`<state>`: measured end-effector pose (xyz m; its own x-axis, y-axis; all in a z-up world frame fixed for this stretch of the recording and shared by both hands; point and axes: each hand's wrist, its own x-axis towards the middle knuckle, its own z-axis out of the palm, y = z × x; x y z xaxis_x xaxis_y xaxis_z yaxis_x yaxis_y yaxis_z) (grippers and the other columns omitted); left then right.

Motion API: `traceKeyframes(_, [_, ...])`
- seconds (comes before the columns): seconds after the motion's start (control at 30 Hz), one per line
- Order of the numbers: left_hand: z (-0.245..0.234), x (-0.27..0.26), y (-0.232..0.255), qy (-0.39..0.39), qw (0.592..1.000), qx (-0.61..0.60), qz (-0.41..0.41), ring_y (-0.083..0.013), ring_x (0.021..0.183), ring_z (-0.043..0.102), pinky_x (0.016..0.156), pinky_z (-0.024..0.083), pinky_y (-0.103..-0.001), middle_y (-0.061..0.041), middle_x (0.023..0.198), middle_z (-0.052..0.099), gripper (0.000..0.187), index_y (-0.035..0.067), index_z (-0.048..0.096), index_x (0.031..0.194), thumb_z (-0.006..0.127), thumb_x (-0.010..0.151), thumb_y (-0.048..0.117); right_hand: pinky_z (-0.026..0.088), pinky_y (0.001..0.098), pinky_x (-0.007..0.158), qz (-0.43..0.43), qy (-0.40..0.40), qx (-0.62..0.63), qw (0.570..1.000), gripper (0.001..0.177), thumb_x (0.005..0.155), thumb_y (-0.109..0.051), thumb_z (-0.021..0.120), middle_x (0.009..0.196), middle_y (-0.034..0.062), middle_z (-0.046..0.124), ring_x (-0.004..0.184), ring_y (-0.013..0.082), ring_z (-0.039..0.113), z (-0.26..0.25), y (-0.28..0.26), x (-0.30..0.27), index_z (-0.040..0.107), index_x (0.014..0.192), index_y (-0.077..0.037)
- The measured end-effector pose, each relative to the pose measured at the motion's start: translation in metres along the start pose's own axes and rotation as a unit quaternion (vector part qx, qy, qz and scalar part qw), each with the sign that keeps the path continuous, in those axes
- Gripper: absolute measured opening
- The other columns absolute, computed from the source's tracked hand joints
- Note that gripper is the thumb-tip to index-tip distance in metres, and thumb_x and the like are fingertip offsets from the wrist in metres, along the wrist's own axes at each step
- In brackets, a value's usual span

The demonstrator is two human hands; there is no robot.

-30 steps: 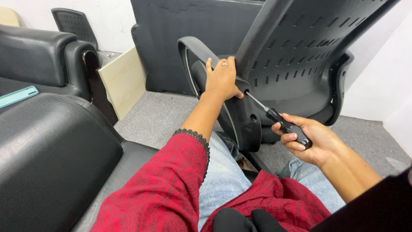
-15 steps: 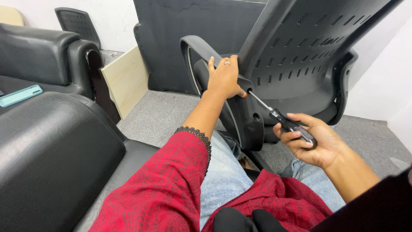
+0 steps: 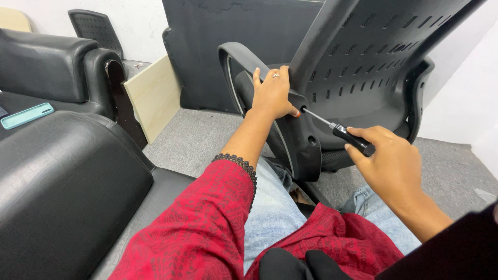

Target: The person attaches a black plastic armrest to the underside of a black office chair using a screwdriver and screws. They position the armrest, insert screws, and tighten them to secure the part to the chair frame.

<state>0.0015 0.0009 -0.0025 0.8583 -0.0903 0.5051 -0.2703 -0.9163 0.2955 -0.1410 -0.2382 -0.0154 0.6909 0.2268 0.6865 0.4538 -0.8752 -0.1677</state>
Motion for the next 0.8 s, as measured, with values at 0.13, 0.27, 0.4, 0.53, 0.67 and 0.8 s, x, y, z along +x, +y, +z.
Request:
traceKeyframes(0.13, [0.0, 0.0, 0.001, -0.004, 1.0, 0.01, -0.002, -0.0246, 0.143, 0.04, 0.123, 0.007, -0.059, -0.011, 0.136, 0.059, 0.119, 0.004, 0.037, 0.143, 0.1, 0.051, 0.042, 0.055, 0.0415, 0.067, -0.005, -0.032, -0.059, 0.998, 0.032, 0.091, -0.032, 0.07, 0.098, 0.0094, 0.076, 0.077, 0.0328, 0.071, -0.004, -0.01, 0.007, 0.076, 0.118, -0.018])
traceKeyframes(0.27, [-0.001, -0.002, 0.003, -0.01, 1.0, 0.022, -0.011, -0.0247, 0.143, 0.042, 0.124, 0.009, -0.058, -0.012, 0.137, 0.058, 0.115, 0.005, 0.038, 0.143, 0.1, 0.053, 0.042, 0.056, 0.0422, 0.069, 0.07, -0.109, -0.059, 0.99, 0.035, 0.094, -0.037, 0.067, 0.084, 0.0136, 0.075, 0.072, 0.0338, 0.071, -0.003, -0.009, 0.01, 0.074, 0.125, -0.022])
traceKeyframes(0.4, [-0.001, -0.001, 0.005, -0.009, 1.0, 0.023, -0.019, -0.0239, 0.142, 0.042, 0.124, 0.008, -0.057, -0.011, 0.137, 0.059, 0.118, 0.005, 0.037, 0.144, 0.1, 0.052, 0.043, 0.046, 0.0362, 0.054, 0.183, -0.168, 0.074, 0.966, 0.038, 0.095, -0.031, 0.067, 0.072, 0.0164, 0.072, 0.055, 0.0251, 0.062, 0.004, -0.001, 0.012, 0.07, 0.13, -0.018])
traceKeyframes(0.53, [-0.001, -0.001, 0.006, -0.006, 1.0, 0.023, -0.018, -0.0243, 0.143, 0.04, 0.123, 0.008, -0.057, -0.012, 0.136, 0.059, 0.118, 0.004, 0.036, 0.144, 0.1, 0.052, 0.042, 0.029, 0.026, 0.038, 0.358, -0.199, 0.379, 0.83, 0.037, 0.095, -0.021, 0.062, 0.08, 0.0088, 0.066, 0.048, 0.0117, 0.047, 0.004, 0.016, 0.025, 0.07, 0.129, -0.006])
traceKeyframes(0.67, [-0.002, -0.001, 0.006, -0.015, 0.999, 0.023, -0.02, -0.0243, 0.143, 0.04, 0.124, 0.008, -0.057, -0.012, 0.137, 0.059, 0.115, 0.005, 0.038, 0.142, 0.1, 0.052, 0.042, 0.026, 0.0223, 0.032, 0.412, -0.204, 0.488, 0.742, 0.039, 0.098, -0.021, 0.057, 0.079, 0.0094, 0.065, 0.047, 0.0096, 0.047, 0.009, 0.024, 0.022, 0.065, 0.13, 0.0])
traceKeyframes(0.8, [-0.003, -0.001, 0.006, -0.012, 0.999, 0.022, -0.023, -0.0236, 0.143, 0.041, 0.124, 0.008, -0.057, -0.011, 0.137, 0.059, 0.114, 0.006, 0.039, 0.142, 0.1, 0.052, 0.041, 0.028, 0.0211, 0.03, 0.429, -0.202, 0.533, 0.701, 0.038, 0.099, -0.021, 0.055, 0.081, 0.0104, 0.063, 0.046, 0.0087, 0.048, 0.022, 0.031, 0.013, 0.062, 0.129, 0.0])
